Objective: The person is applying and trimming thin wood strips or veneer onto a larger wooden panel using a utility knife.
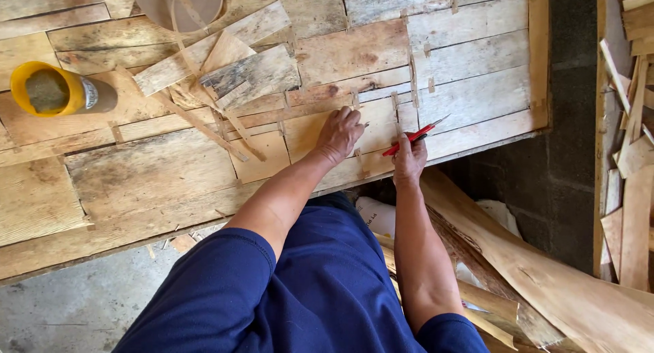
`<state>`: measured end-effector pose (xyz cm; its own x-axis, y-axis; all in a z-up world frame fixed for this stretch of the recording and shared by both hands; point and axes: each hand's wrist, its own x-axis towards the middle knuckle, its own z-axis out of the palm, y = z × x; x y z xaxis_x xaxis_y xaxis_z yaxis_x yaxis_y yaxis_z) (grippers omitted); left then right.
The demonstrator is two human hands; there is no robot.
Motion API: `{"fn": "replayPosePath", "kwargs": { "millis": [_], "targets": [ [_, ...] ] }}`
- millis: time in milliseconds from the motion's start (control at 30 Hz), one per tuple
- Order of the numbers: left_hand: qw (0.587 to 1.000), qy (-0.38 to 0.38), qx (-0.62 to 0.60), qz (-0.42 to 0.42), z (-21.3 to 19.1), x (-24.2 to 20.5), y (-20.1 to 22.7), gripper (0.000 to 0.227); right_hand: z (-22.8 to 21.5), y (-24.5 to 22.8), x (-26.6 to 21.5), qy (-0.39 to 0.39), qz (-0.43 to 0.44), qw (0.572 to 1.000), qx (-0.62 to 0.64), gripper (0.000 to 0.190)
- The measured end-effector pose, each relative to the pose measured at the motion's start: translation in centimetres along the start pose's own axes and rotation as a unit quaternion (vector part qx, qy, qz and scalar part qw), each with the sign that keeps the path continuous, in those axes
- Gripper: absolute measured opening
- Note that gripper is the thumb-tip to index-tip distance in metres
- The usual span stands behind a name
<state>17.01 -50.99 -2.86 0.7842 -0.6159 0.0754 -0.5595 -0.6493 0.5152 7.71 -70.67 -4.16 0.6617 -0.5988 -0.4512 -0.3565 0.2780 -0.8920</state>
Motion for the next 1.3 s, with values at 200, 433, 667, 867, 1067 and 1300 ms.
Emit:
{"fn": "replayPosePath", "kwargs": {
  "millis": [200,433,667,867,1067,1300],
  "targets": [
    [0.994,-0.023,0.050,0.094,2.7,1.1,0.1,0.002,0.0,0.3,0.8,0.009,0.008,0.999,-0.035,0.011],
    [0.978,-0.174,0.106,-0.056,3.5,3.0,2.9,0.028,0.4,0.3,0.6,-0.001,-0.006,0.999,-0.048,0.012],
    [0.989,-0.015,-0.061,-0.133,2.7,-0.1,0.4,0.009,0.6,-0.1,0.3,-0.003,-0.015,0.996,-0.085,0.012],
    [0.932,0.117,-0.254,-0.230,-7.2,-10.1,-5.4,0.009,0.4,0.4,0.5,-0.022,-0.028,0.997,-0.074,0.011],
    [0.908,0.097,-0.149,-0.379,-13.5,-23.1,-12.4,0.003,0.6,0.2,0.7,-0.034,-0.027,0.993,-0.110,0.010],
    [0.912,0.117,0.034,-0.393,-16.6,-22.8,-11.9,0.019,6.0,0.1,-0.5,-0.104,-0.238,0.872,-0.416,0.023]
  ]
}}
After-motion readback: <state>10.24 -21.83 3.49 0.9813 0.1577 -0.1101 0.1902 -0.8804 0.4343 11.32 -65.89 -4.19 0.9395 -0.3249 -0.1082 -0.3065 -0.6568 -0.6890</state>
